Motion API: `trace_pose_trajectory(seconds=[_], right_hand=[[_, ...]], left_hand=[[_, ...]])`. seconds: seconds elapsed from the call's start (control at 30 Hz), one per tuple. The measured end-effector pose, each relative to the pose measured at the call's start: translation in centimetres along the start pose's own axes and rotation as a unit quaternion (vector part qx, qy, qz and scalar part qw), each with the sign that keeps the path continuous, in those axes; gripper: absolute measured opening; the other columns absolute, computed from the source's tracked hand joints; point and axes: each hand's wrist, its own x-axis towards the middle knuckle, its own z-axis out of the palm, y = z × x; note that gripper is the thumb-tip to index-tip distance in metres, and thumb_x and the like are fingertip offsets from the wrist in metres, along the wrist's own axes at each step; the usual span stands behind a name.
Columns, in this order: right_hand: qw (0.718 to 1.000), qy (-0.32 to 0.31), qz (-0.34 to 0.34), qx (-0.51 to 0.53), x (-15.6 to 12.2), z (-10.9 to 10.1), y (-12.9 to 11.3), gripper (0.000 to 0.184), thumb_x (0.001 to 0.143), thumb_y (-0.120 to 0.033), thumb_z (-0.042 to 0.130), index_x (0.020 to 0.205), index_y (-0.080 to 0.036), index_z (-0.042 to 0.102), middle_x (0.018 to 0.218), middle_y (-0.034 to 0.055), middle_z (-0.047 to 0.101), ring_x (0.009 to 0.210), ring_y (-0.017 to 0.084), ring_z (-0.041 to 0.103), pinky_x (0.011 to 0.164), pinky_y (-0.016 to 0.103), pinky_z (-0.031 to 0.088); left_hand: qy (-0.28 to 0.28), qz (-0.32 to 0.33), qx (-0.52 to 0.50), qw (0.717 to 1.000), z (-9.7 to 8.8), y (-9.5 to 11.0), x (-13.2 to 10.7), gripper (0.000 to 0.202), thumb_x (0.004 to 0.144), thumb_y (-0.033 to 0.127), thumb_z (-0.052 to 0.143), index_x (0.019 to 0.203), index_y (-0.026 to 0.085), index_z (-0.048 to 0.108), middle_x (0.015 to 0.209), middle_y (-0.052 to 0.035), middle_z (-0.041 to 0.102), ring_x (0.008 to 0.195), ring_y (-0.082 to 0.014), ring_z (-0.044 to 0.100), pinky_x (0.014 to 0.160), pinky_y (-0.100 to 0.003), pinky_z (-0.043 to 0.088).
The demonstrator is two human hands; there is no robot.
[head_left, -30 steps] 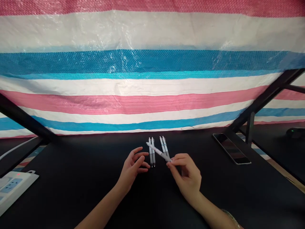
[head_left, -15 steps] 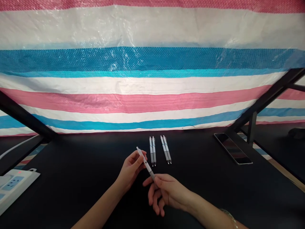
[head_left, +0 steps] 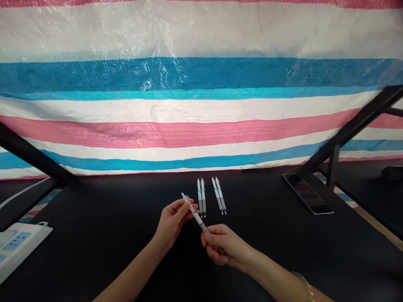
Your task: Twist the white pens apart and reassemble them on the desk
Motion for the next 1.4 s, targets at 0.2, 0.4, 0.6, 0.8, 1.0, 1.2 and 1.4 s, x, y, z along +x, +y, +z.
trace_pose_trajectory(seconds=[0.2, 0.4, 0.6, 0.8, 1.0, 1.2, 1.4], right_hand=[[0.992, -0.058, 0.040, 0.101, 0.40, -0.65, 0.31, 0.042, 0.083, -0.047, 0.046, 0.096, -0.010, 0.058, 0.077, 0.0087, 0.065, 0.061, 0.013, 0.061, 0.047, 0.020, 0.040], [0.992, -0.062, 0.029, 0.105, 0.40, -0.83, 0.36, 0.032, 0.082, -0.039, 0.054, 0.095, -0.011, 0.056, 0.080, 0.0072, 0.063, 0.066, 0.013, 0.061, 0.053, 0.021, 0.042], [0.990, -0.090, 0.023, 0.105, 0.08, -0.72, 0.18, 0.028, 0.080, -0.038, 0.058, 0.089, -0.012, 0.054, 0.075, 0.0058, 0.064, 0.070, 0.015, 0.063, 0.061, 0.024, 0.046], [0.990, -0.080, 0.032, 0.109, 0.27, -0.78, 0.04, 0.029, 0.082, -0.038, 0.054, 0.089, -0.010, 0.056, 0.075, 0.0080, 0.065, 0.068, 0.017, 0.065, 0.056, 0.023, 0.044], [0.991, -0.074, 0.046, 0.105, 0.14, -0.64, 0.06, 0.034, 0.082, -0.041, 0.052, 0.090, -0.008, 0.057, 0.078, 0.0098, 0.066, 0.070, 0.018, 0.065, 0.059, 0.024, 0.045], [0.990, -0.069, 0.051, 0.108, 0.11, -0.54, -0.05, 0.033, 0.080, -0.041, 0.055, 0.093, -0.010, 0.055, 0.080, 0.0098, 0.066, 0.073, 0.019, 0.066, 0.062, 0.026, 0.045], [0.990, -0.075, 0.052, 0.110, 0.20, -0.78, 0.05, 0.034, 0.079, -0.041, 0.058, 0.094, -0.011, 0.052, 0.083, 0.0103, 0.066, 0.075, 0.020, 0.066, 0.063, 0.026, 0.046]], left_hand=[[-0.003, 0.001, -0.015, 1.000, 0.04, 0.11, 0.27, 0.029, 0.068, 0.033, 0.073, 0.088, 0.013, 0.070, 0.077, -0.0068, 0.071, 0.070, -0.0152, 0.066, 0.068, -0.023, 0.052], [-0.028, -0.005, -0.026, 0.999, 0.06, -0.21, 0.33, 0.026, 0.068, 0.032, 0.074, 0.087, 0.014, 0.070, 0.074, -0.0051, 0.071, 0.067, -0.0125, 0.064, 0.065, -0.020, 0.051], [-0.040, -0.005, -0.022, 0.999, 0.03, -0.52, 0.22, 0.025, 0.071, 0.030, 0.072, 0.089, 0.013, 0.069, 0.075, -0.0060, 0.071, 0.068, -0.0142, 0.065, 0.066, -0.022, 0.052], [-0.037, -0.009, -0.025, 0.999, -0.09, -0.50, 0.24, 0.024, 0.072, 0.030, 0.071, 0.089, 0.013, 0.069, 0.076, -0.0056, 0.070, 0.068, -0.0137, 0.065, 0.066, -0.021, 0.052], [-0.037, -0.010, -0.026, 0.999, -0.06, -0.46, 0.33, 0.023, 0.073, 0.029, 0.070, 0.090, 0.013, 0.069, 0.077, -0.0057, 0.070, 0.070, -0.0135, 0.065, 0.067, -0.021, 0.051], [-0.038, -0.003, -0.026, 0.999, 0.00, -0.48, 0.28, 0.022, 0.074, 0.029, 0.070, 0.090, 0.013, 0.069, 0.076, -0.0055, 0.070, 0.068, -0.0128, 0.064, 0.066, -0.020, 0.051], [-0.033, 0.001, -0.026, 0.999, 0.03, -0.50, 0.42, 0.023, 0.074, 0.030, 0.070, 0.089, 0.013, 0.069, 0.076, -0.0056, 0.070, 0.069, -0.0129, 0.064, 0.066, -0.020, 0.051]])
